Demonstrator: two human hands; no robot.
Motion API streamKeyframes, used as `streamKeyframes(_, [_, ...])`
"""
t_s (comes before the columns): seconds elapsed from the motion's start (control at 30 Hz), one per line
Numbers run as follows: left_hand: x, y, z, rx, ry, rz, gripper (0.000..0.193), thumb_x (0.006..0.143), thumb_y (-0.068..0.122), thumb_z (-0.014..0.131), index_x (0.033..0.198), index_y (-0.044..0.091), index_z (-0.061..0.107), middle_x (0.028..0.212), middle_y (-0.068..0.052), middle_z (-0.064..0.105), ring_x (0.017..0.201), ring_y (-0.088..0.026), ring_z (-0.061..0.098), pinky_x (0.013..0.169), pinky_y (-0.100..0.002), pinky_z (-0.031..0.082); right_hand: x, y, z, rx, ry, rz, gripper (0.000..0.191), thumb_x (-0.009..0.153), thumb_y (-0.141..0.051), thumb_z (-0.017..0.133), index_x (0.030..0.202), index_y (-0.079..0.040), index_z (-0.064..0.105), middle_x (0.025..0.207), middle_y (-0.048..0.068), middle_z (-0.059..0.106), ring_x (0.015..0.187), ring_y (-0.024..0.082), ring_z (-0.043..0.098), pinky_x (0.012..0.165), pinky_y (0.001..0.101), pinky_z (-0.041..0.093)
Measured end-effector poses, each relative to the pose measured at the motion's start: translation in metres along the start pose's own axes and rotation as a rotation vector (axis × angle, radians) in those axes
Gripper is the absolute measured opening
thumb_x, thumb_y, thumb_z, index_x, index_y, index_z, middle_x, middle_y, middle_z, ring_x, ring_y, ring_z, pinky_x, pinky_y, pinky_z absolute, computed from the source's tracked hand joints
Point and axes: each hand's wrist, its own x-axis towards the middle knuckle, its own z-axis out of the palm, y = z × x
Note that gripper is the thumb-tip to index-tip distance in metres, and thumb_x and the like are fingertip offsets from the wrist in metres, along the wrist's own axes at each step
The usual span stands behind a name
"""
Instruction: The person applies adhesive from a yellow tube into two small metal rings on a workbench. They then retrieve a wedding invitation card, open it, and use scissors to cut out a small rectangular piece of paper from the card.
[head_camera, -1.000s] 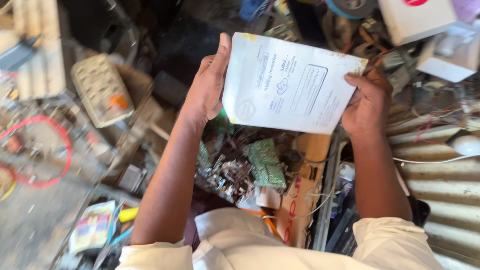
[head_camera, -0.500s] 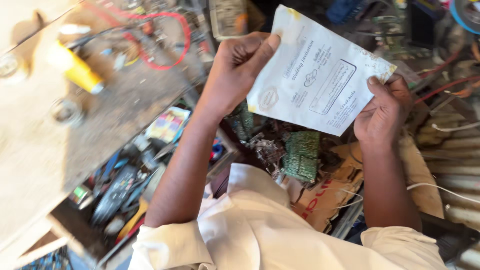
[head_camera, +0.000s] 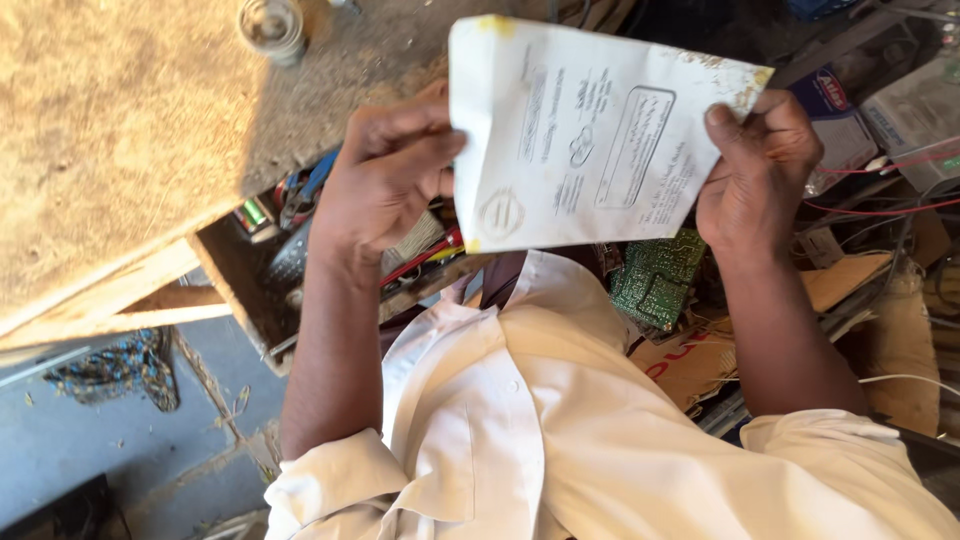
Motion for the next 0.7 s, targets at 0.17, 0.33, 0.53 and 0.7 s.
streamKeyframes(0.17, [-0.037,0.003,-0.022,-0.022,0.114,0.04,0.03,0.1,-0.015,0.046,0.119,-0.016,0.07,0.131,-0.018,0.069,0.091,-0.017,0.068,0.074,-0.024,0.057,-0.005,0.008,0.034,-0.031,0.009,0.094,0.009,0.103,0.005,0.072,0.107,0.0,0.065,0.105,0.011,0.074,0.089,0.012,0.069,0.088,0.0279,0.056])
streamKeyframes(0.33, [-0.038,-0.005,-0.033,0.132,0.12,0.134,0.034,0.093,-0.022,0.062,0.121,-0.006,0.071,0.13,-0.009,0.07,0.116,-0.016,0.069,0.104,-0.029,0.059,-0.003,0.014,0.05,-0.13,0.014,0.11,0.009,0.103,0.004,0.071,0.11,0.002,0.065,0.106,0.009,0.073,0.096,0.011,0.069,0.092,0.0279,0.057])
streamKeyframes(0.53, [-0.018,-0.01,-0.041,0.328,0.352,0.21,0.035,0.083,-0.022,0.074,0.113,-0.003,0.07,0.116,-0.003,0.073,0.108,-0.011,0.068,0.101,-0.03,0.059,0.008,0.029,0.06,-0.07,-0.038,0.161,0.017,0.111,-0.001,0.067,0.127,0.005,0.067,0.113,0.009,0.072,0.1,0.01,0.067,0.094,0.026,0.056])
streamKeyframes(0.7, [0.008,-0.008,-0.047,0.291,0.462,0.22,0.037,0.086,-0.012,0.078,0.111,0.005,0.058,0.107,-0.003,0.077,0.098,-0.008,0.071,0.09,-0.026,0.061,0.027,0.034,0.055,-0.016,-0.087,0.217,0.024,0.107,0.0,0.068,0.13,0.004,0.066,0.12,0.011,0.073,0.11,0.014,0.07,0.103,0.0301,0.057])
